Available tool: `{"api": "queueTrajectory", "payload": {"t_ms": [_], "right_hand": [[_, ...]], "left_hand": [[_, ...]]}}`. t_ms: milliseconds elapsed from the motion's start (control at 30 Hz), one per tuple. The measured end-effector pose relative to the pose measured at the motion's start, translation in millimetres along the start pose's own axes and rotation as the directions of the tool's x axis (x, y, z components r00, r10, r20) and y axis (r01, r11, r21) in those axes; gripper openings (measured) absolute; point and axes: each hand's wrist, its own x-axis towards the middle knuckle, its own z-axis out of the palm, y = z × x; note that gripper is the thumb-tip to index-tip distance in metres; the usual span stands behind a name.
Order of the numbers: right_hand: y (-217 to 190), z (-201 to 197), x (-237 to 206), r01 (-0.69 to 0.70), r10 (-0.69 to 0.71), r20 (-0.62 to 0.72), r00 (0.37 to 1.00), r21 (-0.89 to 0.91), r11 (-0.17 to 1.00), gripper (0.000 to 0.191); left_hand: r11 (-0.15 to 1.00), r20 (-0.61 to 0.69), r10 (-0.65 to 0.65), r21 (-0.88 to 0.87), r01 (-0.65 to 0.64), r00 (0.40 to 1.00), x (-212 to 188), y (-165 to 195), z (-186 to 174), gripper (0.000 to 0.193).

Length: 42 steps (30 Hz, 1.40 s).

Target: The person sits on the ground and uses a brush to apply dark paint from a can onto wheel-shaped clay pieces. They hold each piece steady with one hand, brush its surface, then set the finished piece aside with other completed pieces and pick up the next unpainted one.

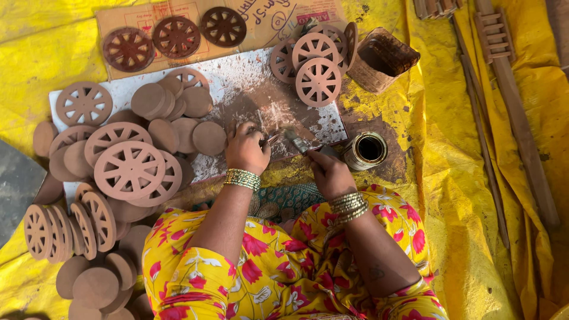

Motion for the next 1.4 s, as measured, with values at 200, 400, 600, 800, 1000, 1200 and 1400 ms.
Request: {"api": "queueTrajectory", "payload": {"t_ms": [200, 400, 600, 800, 1000, 1200, 1400], "right_hand": [[8, 1, 2, -0.085, 0.09, 0.075, 0.993, -0.06, 0.995, 0.028], [13, -2, 3, -0.038, 0.041, 0.034, 0.999, -0.073, 0.997, 0.031], [17, 6, 6, -0.171, 0.178, 0.064, 0.982, -0.103, 0.98, 0.028], [20, 5, 9, 0.025, -0.022, 0.032, 0.999, -0.075, 0.997, 0.03], [8, 2, 6, -0.133, 0.139, 0.08, 0.987, -0.071, 0.988, 0.03], [1, -2, 4, 0.03, -0.021, 0.132, 0.991, -0.06, 0.998, 0.036], [-1, -4, 2, 0.047, -0.046, 0.014, 0.999, -0.075, 0.996, 0.031]], "left_hand": [[1.0, -0.04, 0.022, 0.021, -0.021, 0.999, -2, -1, 9, 0.017], [1.0, -0.056, 0.011, -0.022, -0.012, 0.998, 1, -4, 10, 0.02], [1.0, -0.055, 0.006, 0.004, -0.005, 0.998, 1, -4, 10, 0.018], [1.0, -0.038, -0.015, 0.013, 0.016, 0.999, 2, -2, 10, 0.019], [0.998, 0.04, -0.056, 0.026, 0.055, 0.998, 2, 2, -5, 0.022], [0.997, 0.05, -0.046, 0.069, 0.043, 0.998, -1, 4, -7, 0.025], [1.0, -0.055, 0.026, 0.007, -0.025, 0.998, 1, -1, 3, 0.023]]}}
